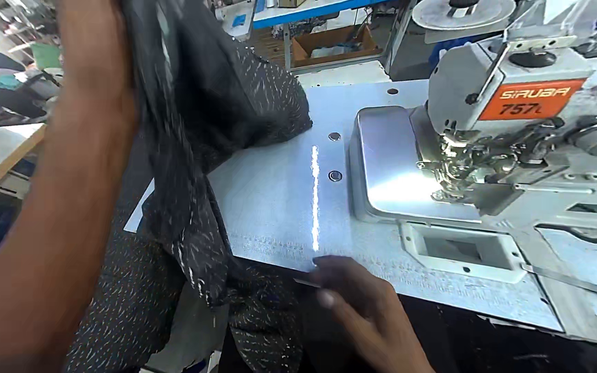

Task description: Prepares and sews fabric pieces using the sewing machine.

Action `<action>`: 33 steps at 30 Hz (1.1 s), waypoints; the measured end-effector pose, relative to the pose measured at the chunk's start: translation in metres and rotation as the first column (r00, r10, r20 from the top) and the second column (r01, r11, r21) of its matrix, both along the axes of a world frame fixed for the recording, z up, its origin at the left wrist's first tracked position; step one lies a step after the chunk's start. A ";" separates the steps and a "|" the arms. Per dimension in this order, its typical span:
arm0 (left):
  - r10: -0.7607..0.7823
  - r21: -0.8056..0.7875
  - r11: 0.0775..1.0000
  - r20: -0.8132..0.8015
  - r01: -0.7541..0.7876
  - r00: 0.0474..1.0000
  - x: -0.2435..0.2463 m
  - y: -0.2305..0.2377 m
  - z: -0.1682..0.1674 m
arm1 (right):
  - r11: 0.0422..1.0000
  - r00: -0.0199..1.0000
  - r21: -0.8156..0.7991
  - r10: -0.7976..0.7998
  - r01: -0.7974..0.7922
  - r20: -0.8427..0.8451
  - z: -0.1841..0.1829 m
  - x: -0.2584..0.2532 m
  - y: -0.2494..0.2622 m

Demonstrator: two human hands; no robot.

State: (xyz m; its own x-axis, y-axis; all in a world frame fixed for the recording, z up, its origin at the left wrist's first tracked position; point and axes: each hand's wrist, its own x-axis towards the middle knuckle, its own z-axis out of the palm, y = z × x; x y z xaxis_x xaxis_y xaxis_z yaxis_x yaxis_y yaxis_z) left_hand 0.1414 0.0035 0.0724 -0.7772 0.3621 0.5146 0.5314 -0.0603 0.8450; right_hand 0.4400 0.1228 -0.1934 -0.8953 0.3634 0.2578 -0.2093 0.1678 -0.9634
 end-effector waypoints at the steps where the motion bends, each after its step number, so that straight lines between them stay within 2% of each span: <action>1: -0.019 -0.169 0.986 -0.020 0.015 1.000 0.040 -0.017 -0.020 | 0.979 0.993 -0.185 0.074 -0.089 -0.089 0.003 -0.002 -0.003; 2: -0.090 -0.351 0.932 0.010 0.088 0.996 0.081 -0.039 -0.049 | 0.918 0.979 -0.359 0.112 -0.167 -0.168 0.003 -0.003 -0.005; 3: -0.209 -0.525 0.819 0.102 0.231 0.973 0.109 -0.057 -0.079 | 0.851 0.974 -0.486 0.115 -0.197 -0.193 0.004 -0.002 -0.008; 4: -0.445 -0.667 0.560 0.258 0.492 0.857 0.119 -0.066 -0.110 | 0.807 0.984 -0.568 0.090 -0.161 -0.152 0.006 0.004 -0.012; 5: -0.670 -0.692 0.211 0.411 0.690 0.618 0.115 -0.062 -0.144 | 0.801 0.997 -0.593 0.062 -0.081 -0.053 0.007 0.012 -0.018; 6: -0.750 -0.666 -0.027 0.507 0.746 0.425 0.113 -0.055 -0.171 | 0.813 0.996 -0.583 0.048 0.005 0.074 0.008 0.019 -0.023; 7: -0.757 -0.645 -0.101 0.544 0.758 0.362 0.113 -0.053 -0.187 | 0.819 0.977 -0.565 0.026 0.102 0.213 0.006 0.023 -0.029; 8: -0.726 -0.639 -0.065 0.557 0.766 0.403 0.110 -0.052 -0.194 | 0.808 0.948 -0.562 0.011 0.179 0.318 0.002 0.025 -0.034; 9: -0.668 -0.644 0.040 0.552 0.764 0.499 0.104 -0.051 -0.195 | 0.795 0.925 -0.561 -0.001 0.232 0.380 -0.004 0.028 -0.039; 10: -0.594 -0.654 0.191 0.516 0.732 0.617 0.097 -0.048 -0.195 | 0.793 0.913 -0.552 -0.013 0.259 0.409 -0.010 0.032 -0.041; 12: -0.423 -0.708 0.465 0.350 0.532 0.836 0.085 -0.039 -0.202 | 0.817 0.915 -0.512 -0.045 0.265 0.401 -0.018 0.045 -0.040; 13: -0.365 -0.744 0.534 0.225 0.401 0.904 0.077 -0.034 -0.210 | 0.838 0.920 -0.476 -0.075 0.267 0.383 -0.023 0.050 -0.036; 14: -0.335 -0.770 0.564 0.115 0.297 0.935 0.068 -0.028 -0.220 | 0.858 0.922 -0.431 -0.115 0.279 0.369 -0.028 0.055 -0.031; 18: -0.321 -0.840 0.536 -0.109 0.086 0.941 0.070 -0.012 -0.232 | 0.914 0.886 -0.135 -0.322 0.383 0.333 -0.034 0.071 -0.012; 20: -0.352 -0.859 0.511 -0.171 0.036 0.920 0.084 -0.002 -0.232 | 0.889 0.856 0.063 -0.454 0.453 0.245 -0.030 0.073 -0.005; 22: -0.352 -0.847 0.532 -0.211 0.009 0.912 0.087 0.006 -0.239 | 0.824 0.833 0.270 -0.541 0.499 0.111 -0.026 0.070 0.003; 25: -0.434 -0.808 0.586 -0.252 0.058 0.865 0.100 0.006 -0.232 | 0.624 0.805 0.580 -0.586 0.523 -0.096 -0.016 0.068 0.004; 27: -0.582 -0.796 0.560 -0.182 0.228 0.793 0.118 0.008 -0.226 | 0.602 0.828 0.604 -0.529 0.522 -0.188 -0.005 0.062 -0.007; 28: -0.653 -0.790 0.523 -0.131 0.319 0.746 0.125 0.011 -0.225 | 0.645 0.850 0.570 -0.482 0.509 -0.213 0.002 0.055 -0.015; 30: -0.725 -0.779 0.487 -0.109 0.395 0.680 0.133 0.017 -0.224 | 0.794 0.909 0.443 -0.350 0.416 -0.226 0.017 0.036 -0.031; 33: -0.742 -0.655 0.551 -0.102 0.516 0.663 0.123 0.016 -0.218 | 0.926 0.950 0.288 -0.171 0.246 -0.261 0.029 0.021 -0.042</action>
